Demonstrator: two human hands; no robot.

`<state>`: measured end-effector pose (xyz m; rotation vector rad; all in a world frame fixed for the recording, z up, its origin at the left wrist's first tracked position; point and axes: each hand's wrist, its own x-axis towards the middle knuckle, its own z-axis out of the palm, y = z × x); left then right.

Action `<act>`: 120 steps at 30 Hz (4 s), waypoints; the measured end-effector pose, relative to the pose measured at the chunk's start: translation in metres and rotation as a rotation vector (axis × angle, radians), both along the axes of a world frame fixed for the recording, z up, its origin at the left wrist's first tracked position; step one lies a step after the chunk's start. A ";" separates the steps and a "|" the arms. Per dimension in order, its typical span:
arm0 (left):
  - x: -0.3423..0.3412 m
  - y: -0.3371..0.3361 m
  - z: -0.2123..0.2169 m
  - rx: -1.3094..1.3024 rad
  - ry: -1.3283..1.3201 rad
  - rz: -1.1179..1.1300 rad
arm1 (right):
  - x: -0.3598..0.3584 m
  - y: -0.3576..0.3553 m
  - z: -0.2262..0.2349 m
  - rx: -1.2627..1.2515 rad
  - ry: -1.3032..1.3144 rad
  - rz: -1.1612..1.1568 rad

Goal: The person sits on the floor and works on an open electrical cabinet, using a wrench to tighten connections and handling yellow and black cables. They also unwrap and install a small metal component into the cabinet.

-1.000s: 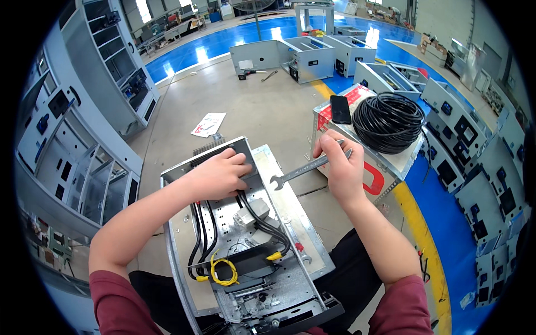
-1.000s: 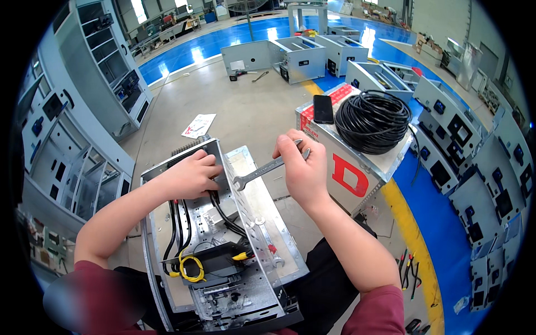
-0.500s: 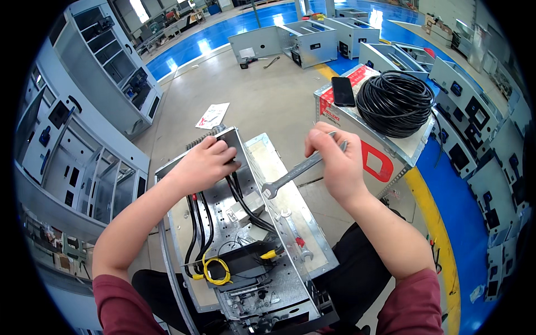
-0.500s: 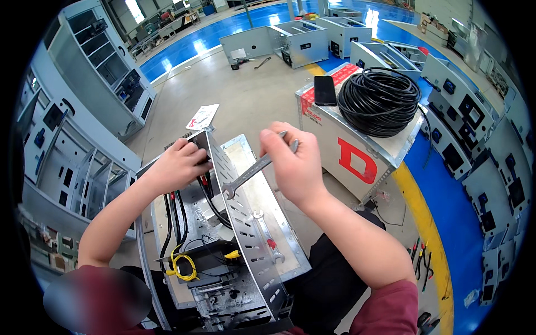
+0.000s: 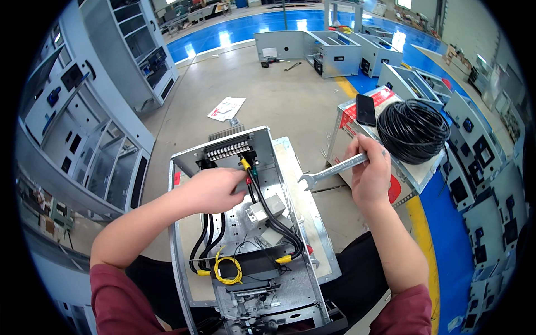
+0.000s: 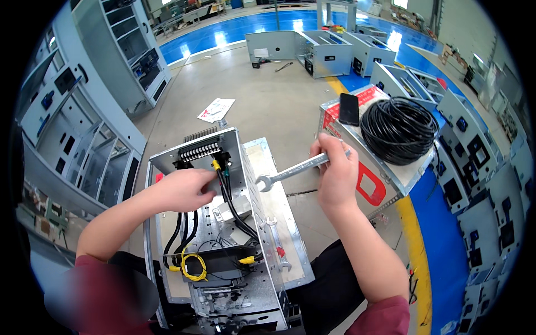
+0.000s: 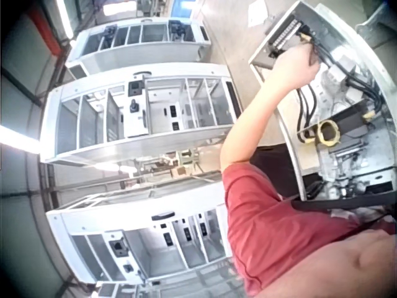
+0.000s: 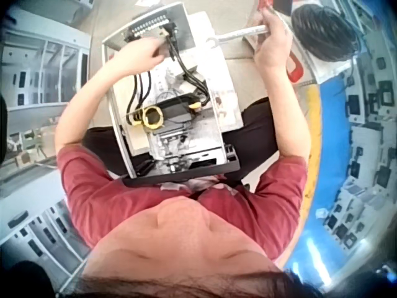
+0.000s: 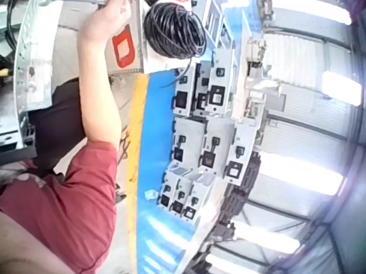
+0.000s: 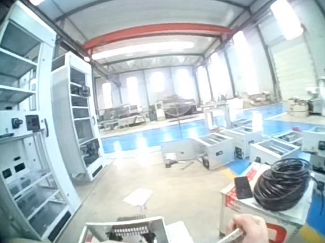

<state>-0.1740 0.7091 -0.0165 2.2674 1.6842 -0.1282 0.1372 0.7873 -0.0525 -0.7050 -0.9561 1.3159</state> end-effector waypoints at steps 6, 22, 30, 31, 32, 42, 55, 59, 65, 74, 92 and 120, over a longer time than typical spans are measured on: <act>-0.016 0.006 -0.012 -0.191 -0.141 0.082 | 0.000 -0.007 0.007 0.074 -0.003 0.010; -0.047 -0.043 0.005 0.107 -0.073 0.053 | -0.009 -0.009 0.001 -0.103 0.109 0.076; -0.110 -0.081 -0.038 0.997 -0.826 0.079 | -0.017 -0.005 -0.003 -0.186 0.113 0.207; -0.114 -0.091 -0.040 1.066 -0.736 0.232 | -0.020 -0.010 -0.003 -0.172 0.090 0.217; -0.121 -0.095 -0.040 0.957 -0.832 0.278 | -0.023 -0.014 -0.002 -0.159 0.067 0.229; -0.110 -0.114 0.003 0.915 -0.837 -0.050 | -0.134 -0.083 0.093 0.557 -0.824 0.289; -0.182 -0.164 0.007 0.089 -0.341 0.426 | -0.208 -0.037 0.051 0.903 -1.241 0.131; -0.191 -0.171 -0.037 -0.088 -0.144 0.495 | -0.213 -0.034 0.042 0.811 -1.600 0.048; -0.160 -0.171 -0.085 -0.190 -0.086 0.416 | -0.205 -0.045 0.036 0.646 -1.889 0.059; -0.150 -0.179 -0.093 -0.069 -0.191 0.292 | -0.195 -0.042 0.033 0.155 -1.641 0.282; -0.122 -0.102 -0.097 0.656 -0.652 -0.148 | -0.181 -0.065 0.041 0.319 -1.800 0.329; -0.032 -0.014 -0.079 0.519 -0.558 0.306 | -0.169 -0.053 0.010 0.545 -1.685 0.433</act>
